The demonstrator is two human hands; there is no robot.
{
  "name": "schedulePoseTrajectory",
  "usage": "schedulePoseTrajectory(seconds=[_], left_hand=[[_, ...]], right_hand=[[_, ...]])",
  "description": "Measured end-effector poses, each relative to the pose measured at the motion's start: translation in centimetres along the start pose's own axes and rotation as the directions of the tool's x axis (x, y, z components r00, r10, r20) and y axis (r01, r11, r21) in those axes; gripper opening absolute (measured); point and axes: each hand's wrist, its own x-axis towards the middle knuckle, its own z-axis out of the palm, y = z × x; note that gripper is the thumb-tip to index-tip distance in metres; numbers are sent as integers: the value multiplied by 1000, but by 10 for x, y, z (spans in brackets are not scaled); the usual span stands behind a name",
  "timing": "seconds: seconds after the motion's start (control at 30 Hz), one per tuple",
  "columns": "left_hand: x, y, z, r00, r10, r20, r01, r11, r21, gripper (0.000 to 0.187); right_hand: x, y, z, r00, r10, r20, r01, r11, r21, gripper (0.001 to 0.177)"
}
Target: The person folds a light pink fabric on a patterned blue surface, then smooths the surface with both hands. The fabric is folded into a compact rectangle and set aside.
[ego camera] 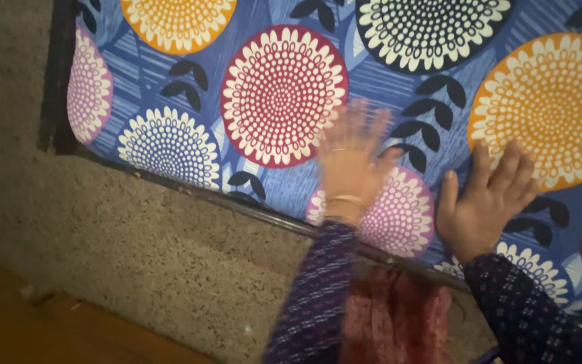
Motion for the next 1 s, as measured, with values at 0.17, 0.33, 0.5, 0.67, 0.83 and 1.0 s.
schedulePoseTrajectory(seconds=[0.17,0.33,0.5,0.67,0.83,1.0], left_hand=[[-18,-90,-52,866,-494,-79,499,843,203,79],[-3,-43,-43,775,-620,-125,629,734,259,96],[23,128,8,942,103,318,-49,984,-174,69],[78,128,21,924,234,304,-266,962,68,64],[127,12,-14,987,-25,157,7,994,113,70],[104,-93,-49,923,-383,-34,378,887,265,70]], right_hand=[[3,0,0,1000,1,-9,-1,1000,-13,63],[3,0,3,999,36,-10,-36,999,-2,64],[5,0,2,989,131,74,-134,990,38,64],[8,-5,-3,998,60,3,-60,994,94,73],[7,-2,-4,999,49,-8,-49,999,-17,65],[12,-8,-4,998,57,-7,-57,998,-13,65]])
